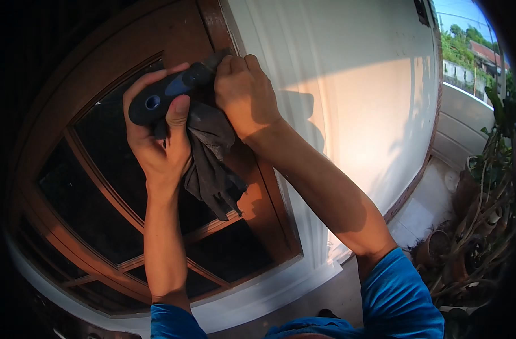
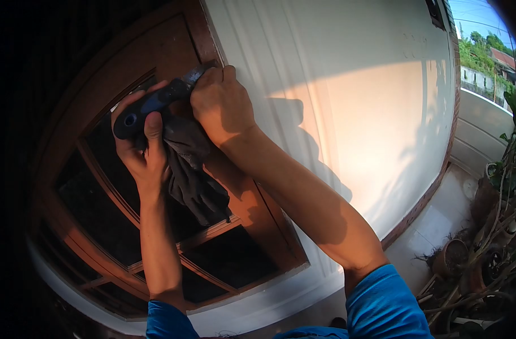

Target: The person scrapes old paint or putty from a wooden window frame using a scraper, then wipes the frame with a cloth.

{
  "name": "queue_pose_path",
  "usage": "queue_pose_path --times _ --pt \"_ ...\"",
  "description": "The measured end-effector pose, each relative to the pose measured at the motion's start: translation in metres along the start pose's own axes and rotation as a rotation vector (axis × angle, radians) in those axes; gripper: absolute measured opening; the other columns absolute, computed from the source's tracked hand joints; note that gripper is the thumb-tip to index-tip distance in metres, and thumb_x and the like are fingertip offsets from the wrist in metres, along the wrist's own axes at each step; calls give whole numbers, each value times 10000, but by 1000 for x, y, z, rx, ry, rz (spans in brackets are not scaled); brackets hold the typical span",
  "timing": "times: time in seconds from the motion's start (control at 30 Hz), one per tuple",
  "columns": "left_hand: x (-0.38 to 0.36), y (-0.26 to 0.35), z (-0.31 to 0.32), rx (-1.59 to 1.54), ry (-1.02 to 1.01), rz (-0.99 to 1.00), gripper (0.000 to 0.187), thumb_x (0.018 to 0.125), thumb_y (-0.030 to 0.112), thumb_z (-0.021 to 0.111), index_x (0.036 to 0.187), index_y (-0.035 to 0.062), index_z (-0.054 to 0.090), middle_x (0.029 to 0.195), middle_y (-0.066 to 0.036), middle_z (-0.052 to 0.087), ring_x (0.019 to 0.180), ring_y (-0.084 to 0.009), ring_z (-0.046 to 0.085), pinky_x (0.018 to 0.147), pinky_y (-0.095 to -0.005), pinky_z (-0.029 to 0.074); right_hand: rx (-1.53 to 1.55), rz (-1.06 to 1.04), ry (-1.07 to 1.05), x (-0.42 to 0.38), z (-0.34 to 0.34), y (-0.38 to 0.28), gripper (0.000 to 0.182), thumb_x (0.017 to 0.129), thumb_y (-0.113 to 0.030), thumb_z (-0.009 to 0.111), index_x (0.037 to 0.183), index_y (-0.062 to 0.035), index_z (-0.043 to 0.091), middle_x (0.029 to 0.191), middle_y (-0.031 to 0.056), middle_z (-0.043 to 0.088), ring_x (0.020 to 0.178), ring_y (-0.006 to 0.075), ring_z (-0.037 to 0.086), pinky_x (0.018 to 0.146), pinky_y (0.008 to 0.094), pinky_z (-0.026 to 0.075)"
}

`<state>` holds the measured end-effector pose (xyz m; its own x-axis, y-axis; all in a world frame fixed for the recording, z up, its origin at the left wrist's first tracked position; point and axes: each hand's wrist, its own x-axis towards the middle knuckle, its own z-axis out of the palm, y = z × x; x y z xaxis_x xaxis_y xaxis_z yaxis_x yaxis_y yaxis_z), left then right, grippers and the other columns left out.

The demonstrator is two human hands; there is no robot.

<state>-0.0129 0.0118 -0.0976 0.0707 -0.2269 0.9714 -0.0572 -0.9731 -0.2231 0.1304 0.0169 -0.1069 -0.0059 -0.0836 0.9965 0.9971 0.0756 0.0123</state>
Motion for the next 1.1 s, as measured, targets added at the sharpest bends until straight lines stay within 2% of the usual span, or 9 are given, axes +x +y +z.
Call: queue_pose_path --times 0.07,0.17,0.27,0.37,0.47,0.67,0.77,0.97,1.1 --pt "-2 -4 -1 34 11 19 352 912 183 691 1164 -4 532 1111 -158 669 1033 -197 632 914 -287 479 -22 -13 -4 1 2 1 213 769 -125 650 808 84 645 824 176 623 878 287 598 631 315 574" --pt "9 -2 3 -104 57 -119 364 907 179 696 1173 -3 527 1113 -161 668 1037 -199 632 911 -286 481 -3 -30 -76 13 -6 1 192 767 -99 643 813 88 646 828 176 621 881 289 594 631 319 576" --pt "5 -2 0 3 -7 3 364 910 159 690 1188 -2 516 1112 -160 668 1033 -198 632 913 -283 480 12 -15 -27 6 -1 3 204 779 -112 632 821 87 651 841 183 626 879 289 592 633 315 574" --pt "0 -1 2 -10 22 19 356 914 141 681 1192 -1 512 1108 -160 668 1037 -194 629 919 -281 479 -15 -39 18 4 2 2 217 784 -117 630 849 90 652 852 189 628 880 289 592 631 313 573" --pt "15 -4 6 -84 76 -77 340 916 132 675 1186 -1 516 1105 -162 668 1042 -199 632 923 -287 483 -5 -9 -71 24 -3 1 222 786 -117 626 855 93 649 854 186 627 884 288 594 631 309 571" --pt "14 0 -1 0 6 11 317 920 126 670 1176 4 528 1104 -153 670 1029 -193 640 912 -285 491 -43 -50 48 12 4 0 206 788 -114 615 828 86 648 824 173 629 870 286 594 632 306 564" --pt "22 -6 0 -29 32 -26 326 916 146 681 1170 5 534 1108 -147 669 1026 -187 640 906 -281 490 -107 -55 -49 28 1 1 203 788 -94 608 860 93 643 815 168 630 872 285 597 640 309 567" --pt "22 -1 -3 19 -17 -16 330 918 164 680 1166 2 535 1095 -141 670 1028 -186 637 905 -276 486 -24 -6 -63 22 -1 -2 188 797 -81 595 858 88 652 826 176 631 880 294 604 660 315 566" --pt "23 -4 0 -45 28 -32 335 913 159 685 1170 6 534 1089 -134 674 1023 -182 636 903 -269 482 -41 -11 -104 26 -3 0 201 802 -80 591 886 92 652 864 192 629 891 300 607 663 314 568"
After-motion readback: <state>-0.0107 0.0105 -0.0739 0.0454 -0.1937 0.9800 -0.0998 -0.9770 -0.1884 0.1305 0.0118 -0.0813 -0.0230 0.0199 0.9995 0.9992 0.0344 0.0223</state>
